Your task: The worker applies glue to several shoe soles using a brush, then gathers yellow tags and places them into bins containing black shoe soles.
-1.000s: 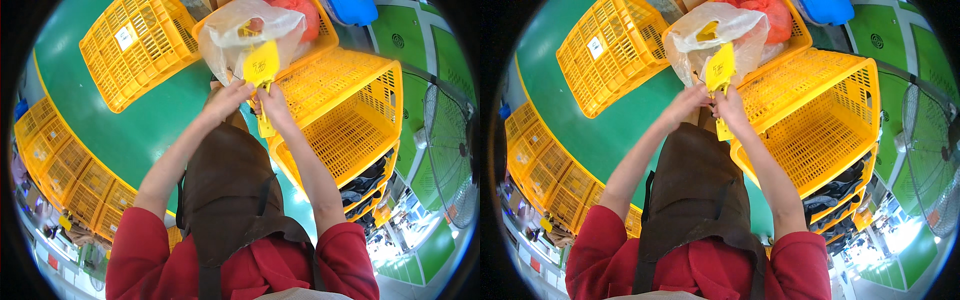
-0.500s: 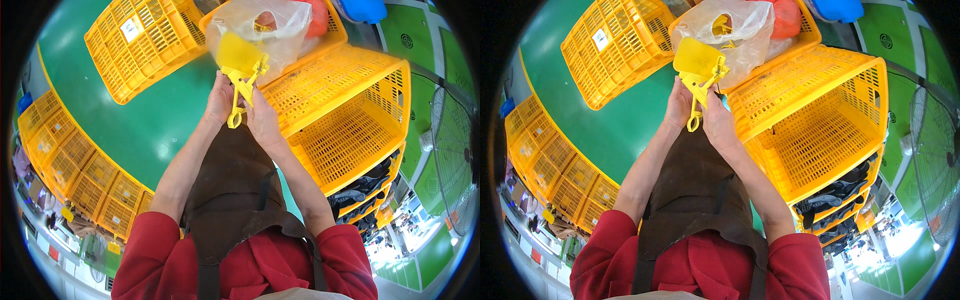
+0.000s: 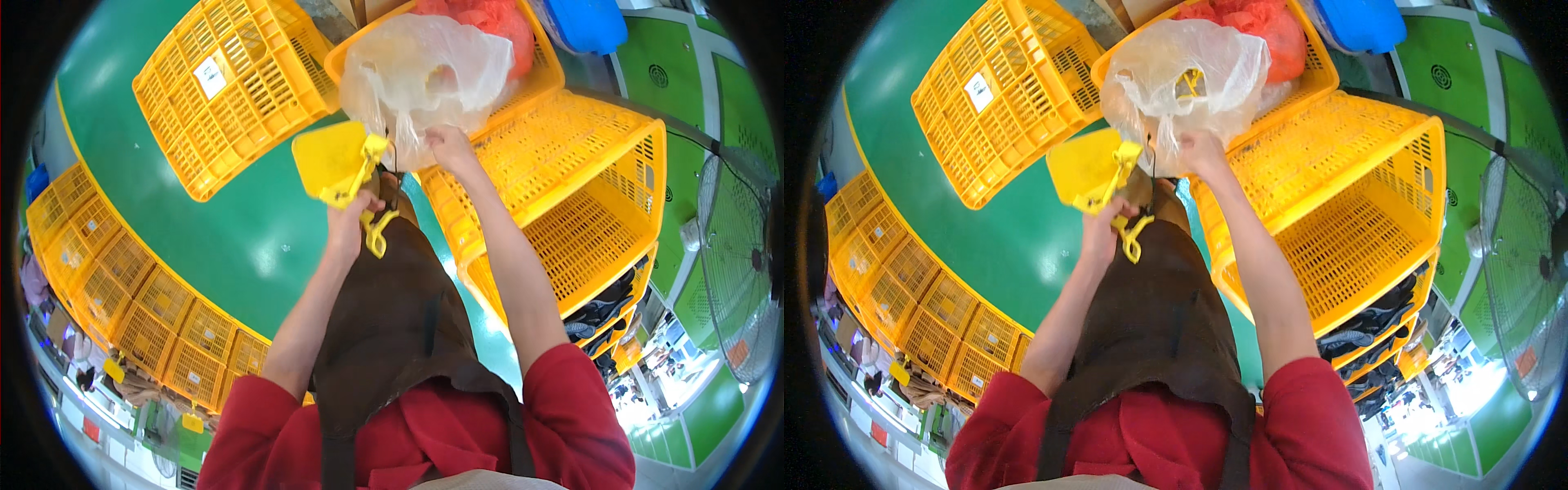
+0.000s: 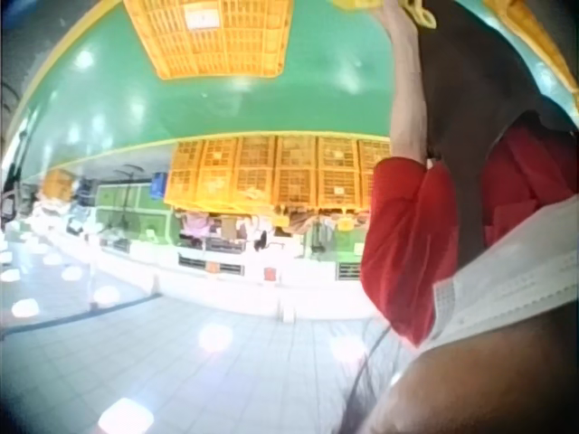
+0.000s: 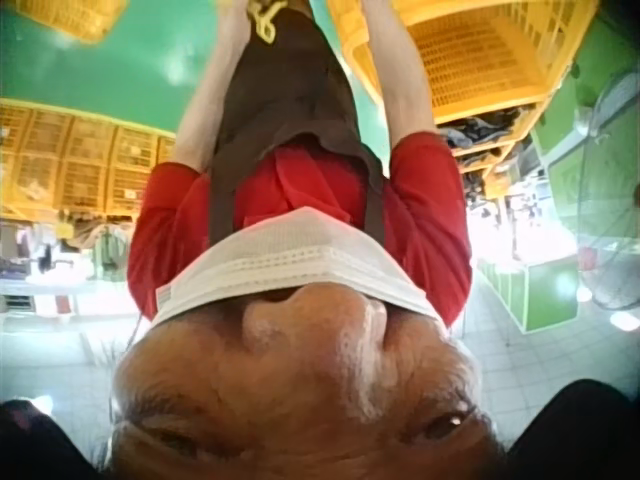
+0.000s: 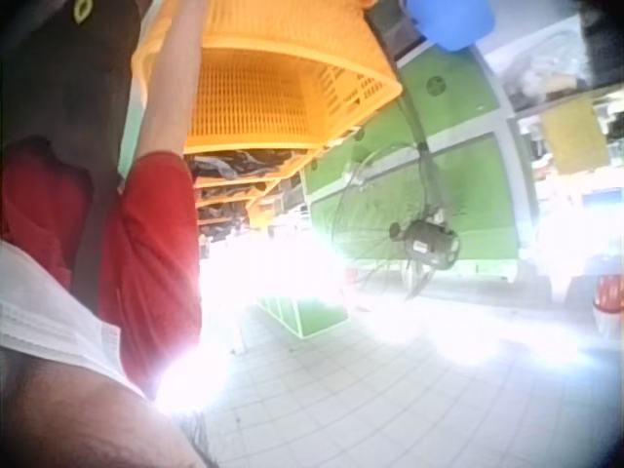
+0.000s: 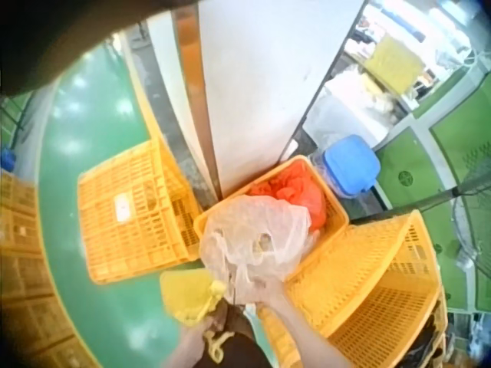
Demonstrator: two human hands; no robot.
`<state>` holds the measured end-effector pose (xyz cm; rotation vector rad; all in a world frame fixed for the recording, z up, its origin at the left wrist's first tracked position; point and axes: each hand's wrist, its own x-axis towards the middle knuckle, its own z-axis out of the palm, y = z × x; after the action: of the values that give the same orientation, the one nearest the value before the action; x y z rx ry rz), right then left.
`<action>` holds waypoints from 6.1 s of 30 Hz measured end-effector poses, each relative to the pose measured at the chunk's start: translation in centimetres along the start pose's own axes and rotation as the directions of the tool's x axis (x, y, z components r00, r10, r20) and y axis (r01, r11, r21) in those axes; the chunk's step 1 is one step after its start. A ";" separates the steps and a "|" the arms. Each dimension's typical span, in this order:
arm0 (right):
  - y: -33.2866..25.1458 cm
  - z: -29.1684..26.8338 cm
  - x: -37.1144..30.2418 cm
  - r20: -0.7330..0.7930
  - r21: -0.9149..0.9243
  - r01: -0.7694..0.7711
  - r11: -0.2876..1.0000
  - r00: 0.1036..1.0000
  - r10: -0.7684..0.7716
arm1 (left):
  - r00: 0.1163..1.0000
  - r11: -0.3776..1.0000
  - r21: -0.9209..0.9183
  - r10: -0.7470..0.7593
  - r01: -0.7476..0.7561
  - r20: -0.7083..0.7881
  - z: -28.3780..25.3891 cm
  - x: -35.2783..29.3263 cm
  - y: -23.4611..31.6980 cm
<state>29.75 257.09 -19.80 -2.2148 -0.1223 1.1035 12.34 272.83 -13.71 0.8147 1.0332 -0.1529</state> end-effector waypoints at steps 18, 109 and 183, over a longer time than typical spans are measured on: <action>-1.4 0.4 14.1 -0.092 -0.075 0.214 0.974 0.971 -0.220 | 0.938 0.918 0.365 -0.251 0.153 0.239 -4.0 2.4 -2.5; 25.8 -8.1 25.1 -0.025 -0.595 0.133 0.792 0.983 -0.184 | 0.901 0.904 -0.337 -0.354 0.262 -0.249 -20.8 -14.9 -19.2; 14.4 -5.9 -24.7 -0.595 0.437 0.067 0.897 0.769 0.233 | 0.851 0.391 0.797 0.450 -0.460 0.270 12.6 2.2 10.0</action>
<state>15.50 234.05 -8.88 -2.0558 0.4855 0.3050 27.05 272.06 -6.99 1.9947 0.6260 -0.1844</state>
